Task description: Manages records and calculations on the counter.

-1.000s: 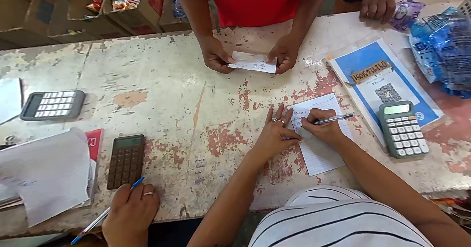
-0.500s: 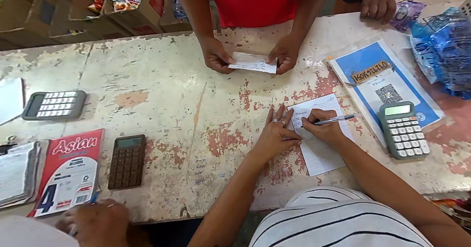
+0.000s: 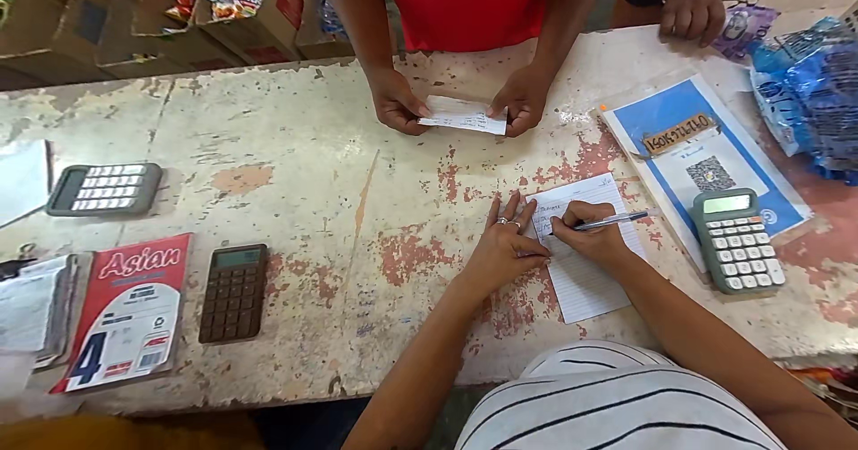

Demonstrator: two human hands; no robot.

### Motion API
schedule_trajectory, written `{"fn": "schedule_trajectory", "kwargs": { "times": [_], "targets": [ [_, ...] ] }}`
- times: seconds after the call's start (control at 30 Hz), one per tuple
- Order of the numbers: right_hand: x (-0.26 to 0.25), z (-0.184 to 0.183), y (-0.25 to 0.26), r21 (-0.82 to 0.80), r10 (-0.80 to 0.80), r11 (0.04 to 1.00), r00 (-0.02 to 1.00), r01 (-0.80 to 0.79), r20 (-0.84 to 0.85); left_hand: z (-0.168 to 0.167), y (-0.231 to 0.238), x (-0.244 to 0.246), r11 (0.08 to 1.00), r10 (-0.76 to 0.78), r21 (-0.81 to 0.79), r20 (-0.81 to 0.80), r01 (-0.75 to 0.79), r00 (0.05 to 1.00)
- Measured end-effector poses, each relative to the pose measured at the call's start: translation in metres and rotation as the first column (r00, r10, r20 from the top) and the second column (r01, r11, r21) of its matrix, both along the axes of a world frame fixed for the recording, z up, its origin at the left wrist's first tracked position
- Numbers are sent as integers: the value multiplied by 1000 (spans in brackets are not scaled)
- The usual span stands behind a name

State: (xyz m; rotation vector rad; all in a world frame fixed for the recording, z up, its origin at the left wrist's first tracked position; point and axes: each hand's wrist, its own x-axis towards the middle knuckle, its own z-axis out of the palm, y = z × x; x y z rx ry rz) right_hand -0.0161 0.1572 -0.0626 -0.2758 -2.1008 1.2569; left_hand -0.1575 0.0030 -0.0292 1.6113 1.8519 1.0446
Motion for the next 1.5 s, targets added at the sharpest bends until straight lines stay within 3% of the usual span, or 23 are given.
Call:
{"fn": "schedule_trajectory", "kwargs": {
  "times": [0.37,0.63,0.77,0.9,1.03,1.3,1.5],
  "targets": [
    [0,-5,1,28,29,999,999,-29,14,0,1,0,1000,2,-10,-2,-2,1000],
    [-1,-3,-1,82,-47,996,999,46,17,0,1,0,1000,3,-11,6,-3,1000],
    [1,-4,1,-7,-11,1000,999,11,33,1,3,-1,1000,10,-28,3,-10,1000],
    [0,3,0,-109,-103,989,995,101,-12,3,4,-1,1000,5,-11,1,-5,1000],
    [7,10,5,-165,-110,979,992,117,55,2,3,-1,1000,-3,-22,-3,3,1000],
    [8,8,0,-79,-104,991,994,107,41,2,1,0,1000,-10,-30,1,10,1000],
    [9,17,6,-138,-253,956,966,258,54,2,2,-1,999,-9,-35,13,10,1000]
  ]
}}
